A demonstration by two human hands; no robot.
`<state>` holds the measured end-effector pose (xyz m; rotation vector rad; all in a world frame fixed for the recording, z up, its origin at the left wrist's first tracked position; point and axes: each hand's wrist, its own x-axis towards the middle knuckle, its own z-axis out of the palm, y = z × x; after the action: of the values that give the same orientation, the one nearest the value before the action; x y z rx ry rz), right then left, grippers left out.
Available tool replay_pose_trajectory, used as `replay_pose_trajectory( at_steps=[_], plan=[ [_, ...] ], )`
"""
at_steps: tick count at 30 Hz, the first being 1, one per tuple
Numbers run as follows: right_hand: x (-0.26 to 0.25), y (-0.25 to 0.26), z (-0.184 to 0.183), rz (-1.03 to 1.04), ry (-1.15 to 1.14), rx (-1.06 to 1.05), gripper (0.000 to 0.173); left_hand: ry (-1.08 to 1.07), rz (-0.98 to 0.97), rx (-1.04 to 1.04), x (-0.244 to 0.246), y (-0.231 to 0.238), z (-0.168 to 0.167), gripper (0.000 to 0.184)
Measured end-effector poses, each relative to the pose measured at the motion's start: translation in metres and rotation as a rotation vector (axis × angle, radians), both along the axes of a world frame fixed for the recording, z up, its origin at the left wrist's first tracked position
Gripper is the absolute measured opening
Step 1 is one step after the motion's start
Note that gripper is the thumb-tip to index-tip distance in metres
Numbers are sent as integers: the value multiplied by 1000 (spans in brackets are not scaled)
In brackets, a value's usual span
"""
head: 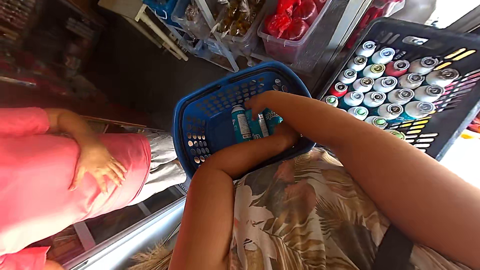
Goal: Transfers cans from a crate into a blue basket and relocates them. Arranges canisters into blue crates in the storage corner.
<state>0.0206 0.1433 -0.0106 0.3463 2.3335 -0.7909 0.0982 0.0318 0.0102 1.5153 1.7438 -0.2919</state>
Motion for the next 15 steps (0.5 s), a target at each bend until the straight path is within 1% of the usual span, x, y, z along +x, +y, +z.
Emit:
replay_pose_trajectory(
  at_steps=[2,3,4,6,8,9,10,11,12,13,15],
  plan=[
    [-1,1,4,-48,111,-146,49,13,1,-5,-1,0,-2,40],
    [-1,-2,11,-53,136,-177,46,22,-4,-9,-1,0,-2,39],
    [-1,-6,19,-39,154,-180,48,30,-3,-12,0,0,-1,39],
    [1,-14,30,3,227,-176,59,42,-7,6,-3,1,-4,37],
    [10,-18,36,12,368,-149,71,41,2,36,-11,3,-12,32],
    [17,-17,40,-16,456,-125,75,31,39,63,-15,4,-17,31],
    [28,-13,48,-62,541,-112,79,23,89,73,-18,5,-21,33],
    [40,-8,57,-128,634,-95,81,29,129,77,-20,7,-24,39],
    [55,-2,72,-204,680,-96,82,42,167,70,-22,7,-26,45],
    [72,6,82,-300,760,-116,80,52,201,62,-24,8,-26,50],
    [113,23,93,-525,902,-212,76,69,224,65,-28,7,-26,53]
  ],
)
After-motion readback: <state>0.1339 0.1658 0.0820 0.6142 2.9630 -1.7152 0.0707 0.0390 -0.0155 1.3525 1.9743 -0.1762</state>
